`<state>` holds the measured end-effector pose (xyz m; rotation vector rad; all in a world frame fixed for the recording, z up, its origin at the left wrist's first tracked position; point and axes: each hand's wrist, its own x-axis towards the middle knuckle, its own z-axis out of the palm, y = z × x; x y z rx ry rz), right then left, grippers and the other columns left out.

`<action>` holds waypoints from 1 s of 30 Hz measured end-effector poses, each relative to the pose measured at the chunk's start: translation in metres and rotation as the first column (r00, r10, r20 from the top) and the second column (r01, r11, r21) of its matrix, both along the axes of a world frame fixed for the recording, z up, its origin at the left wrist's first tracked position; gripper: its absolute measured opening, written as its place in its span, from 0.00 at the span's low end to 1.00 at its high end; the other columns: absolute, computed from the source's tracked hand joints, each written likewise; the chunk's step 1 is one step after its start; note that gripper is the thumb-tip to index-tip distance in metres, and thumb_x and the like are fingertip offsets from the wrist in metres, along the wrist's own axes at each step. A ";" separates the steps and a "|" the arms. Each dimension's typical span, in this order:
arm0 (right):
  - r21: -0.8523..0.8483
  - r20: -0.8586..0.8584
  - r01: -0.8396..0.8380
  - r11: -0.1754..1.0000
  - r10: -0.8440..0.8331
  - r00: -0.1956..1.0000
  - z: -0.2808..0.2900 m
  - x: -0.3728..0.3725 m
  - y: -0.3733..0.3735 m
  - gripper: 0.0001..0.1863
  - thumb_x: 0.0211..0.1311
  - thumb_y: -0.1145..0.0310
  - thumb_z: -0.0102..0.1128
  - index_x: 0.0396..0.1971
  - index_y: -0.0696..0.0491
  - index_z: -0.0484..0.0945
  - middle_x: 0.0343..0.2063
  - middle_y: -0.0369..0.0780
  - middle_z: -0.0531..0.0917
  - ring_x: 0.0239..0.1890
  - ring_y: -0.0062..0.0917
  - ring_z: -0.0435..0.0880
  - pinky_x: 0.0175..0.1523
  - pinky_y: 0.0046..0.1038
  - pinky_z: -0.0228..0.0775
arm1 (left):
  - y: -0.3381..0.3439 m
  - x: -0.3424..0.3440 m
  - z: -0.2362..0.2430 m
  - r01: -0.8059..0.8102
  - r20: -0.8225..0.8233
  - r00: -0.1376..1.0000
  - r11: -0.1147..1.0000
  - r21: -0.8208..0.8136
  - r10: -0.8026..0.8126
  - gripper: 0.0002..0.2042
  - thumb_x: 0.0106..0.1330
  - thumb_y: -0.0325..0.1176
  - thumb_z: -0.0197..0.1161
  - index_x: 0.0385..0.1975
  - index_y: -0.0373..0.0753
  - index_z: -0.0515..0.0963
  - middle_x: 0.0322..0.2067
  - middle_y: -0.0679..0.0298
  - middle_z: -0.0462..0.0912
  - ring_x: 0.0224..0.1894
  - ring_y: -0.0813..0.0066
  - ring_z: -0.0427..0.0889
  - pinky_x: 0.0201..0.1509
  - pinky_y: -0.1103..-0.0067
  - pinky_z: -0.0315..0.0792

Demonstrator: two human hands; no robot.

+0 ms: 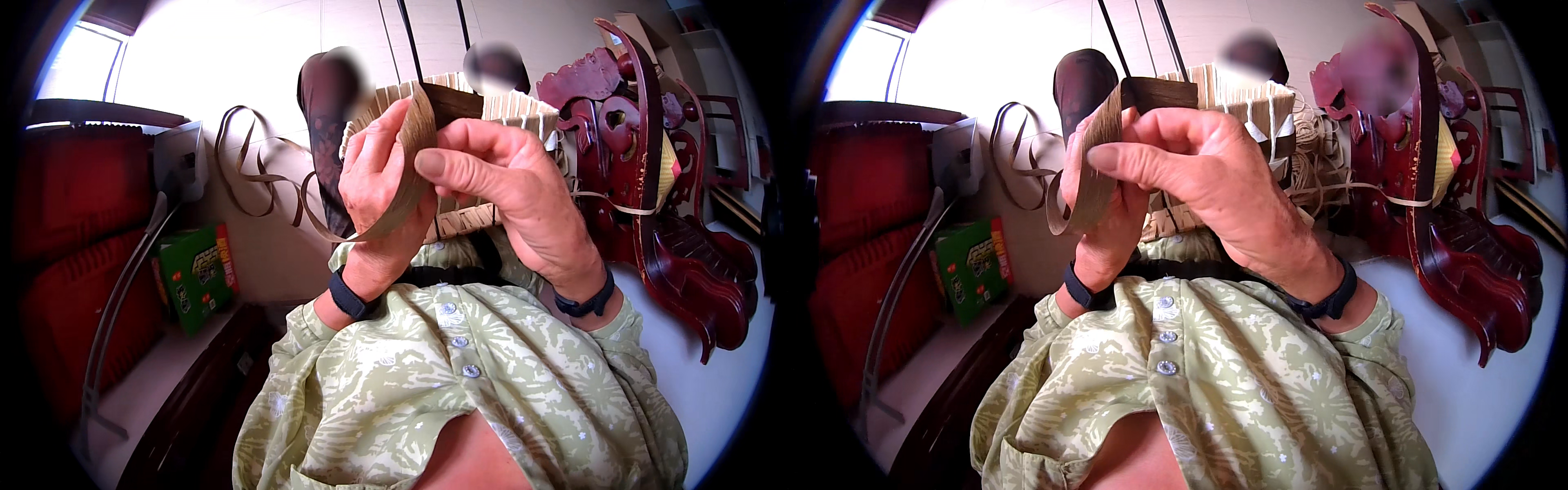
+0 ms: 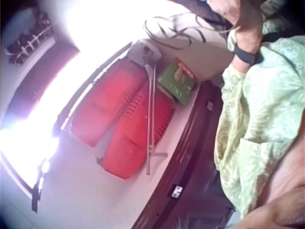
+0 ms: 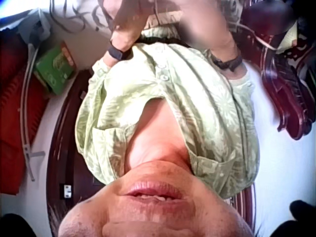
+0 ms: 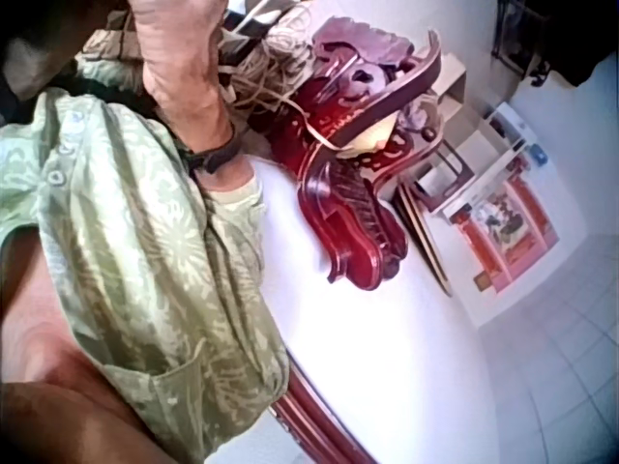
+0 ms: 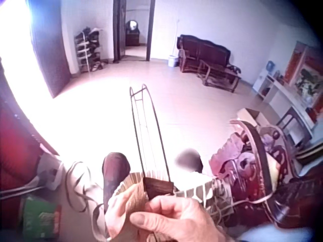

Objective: The person weaves a basket by threading long strips of material through a circular frame, wrapping the strips around the frame and pulling them through existing weaves to secure them.

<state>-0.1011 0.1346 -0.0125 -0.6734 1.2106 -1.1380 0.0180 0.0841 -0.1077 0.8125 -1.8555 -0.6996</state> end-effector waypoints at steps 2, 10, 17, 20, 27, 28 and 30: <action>-0.006 -0.043 0.009 1.000 -0.009 0.999 0.007 0.005 -0.002 0.11 0.62 0.61 0.63 0.29 0.54 0.79 0.26 0.29 0.77 0.29 0.10 0.73 0.38 0.16 0.65 | 0.000 0.000 0.000 -0.021 0.007 1.000 1.000 -0.022 0.021 0.16 0.48 0.27 0.63 0.38 0.29 0.77 0.47 0.52 0.79 0.42 0.54 0.79 0.44 0.68 0.74; 0.094 0.217 0.164 0.982 -0.181 0.959 0.007 -0.022 0.011 0.05 0.62 0.71 0.57 0.33 0.56 0.76 0.23 0.39 0.83 0.22 0.23 0.82 0.31 0.26 0.77 | -0.003 -0.001 0.000 -0.084 0.069 0.993 0.986 -0.142 0.094 0.09 0.64 0.28 0.60 0.42 0.34 0.78 0.43 0.53 0.81 0.41 0.59 0.82 0.42 0.71 0.76; -0.045 -0.748 -0.043 0.998 -0.005 0.663 0.031 -0.063 -0.002 0.08 0.62 0.67 0.63 0.27 0.55 0.77 0.14 0.28 0.73 0.12 0.08 0.64 0.17 0.15 0.56 | -0.018 -0.012 0.013 -0.008 -0.212 0.975 0.961 0.275 0.069 0.05 0.62 0.30 0.65 0.30 0.35 0.79 0.28 0.58 0.84 0.25 0.71 0.81 0.30 0.79 0.74; -0.129 -0.924 -0.107 0.986 -0.080 0.374 0.032 -0.072 -0.012 0.09 0.60 0.66 0.64 0.26 0.56 0.79 0.15 0.30 0.76 0.16 0.10 0.70 0.22 0.16 0.61 | -0.029 -0.017 0.019 0.112 -0.341 0.939 0.891 0.439 0.050 0.07 0.61 0.30 0.67 0.27 0.34 0.79 0.25 0.62 0.84 0.22 0.82 0.79 0.25 0.83 0.71; -0.290 -0.956 -0.164 0.943 -0.294 -0.001 0.042 -0.048 -0.039 0.12 0.54 0.69 0.66 0.21 0.58 0.73 0.12 0.34 0.69 0.18 0.13 0.65 0.25 0.22 0.60 | -0.042 -0.017 0.030 0.134 -0.272 0.962 0.803 0.581 0.037 0.10 0.56 0.29 0.72 0.25 0.32 0.77 0.23 0.62 0.84 0.24 0.85 0.80 0.26 0.88 0.72; -0.284 -0.959 -0.161 0.945 -0.283 0.029 0.042 -0.047 -0.041 0.12 0.53 0.69 0.66 0.21 0.58 0.73 0.12 0.34 0.69 0.17 0.13 0.65 0.24 0.22 0.60 | -0.043 -0.017 0.032 0.128 -0.267 0.963 0.791 0.598 0.046 0.10 0.56 0.29 0.72 0.26 0.31 0.78 0.23 0.62 0.84 0.24 0.85 0.80 0.26 0.88 0.72; -0.273 -0.961 -0.156 0.949 -0.262 0.087 0.041 -0.049 -0.045 0.12 0.53 0.69 0.66 0.21 0.58 0.72 0.11 0.34 0.68 0.17 0.13 0.65 0.24 0.22 0.59 | -0.044 -0.014 0.038 0.161 -0.233 0.972 0.751 0.641 -0.010 0.10 0.58 0.30 0.70 0.30 0.31 0.79 0.23 0.64 0.83 0.25 0.85 0.79 0.26 0.88 0.71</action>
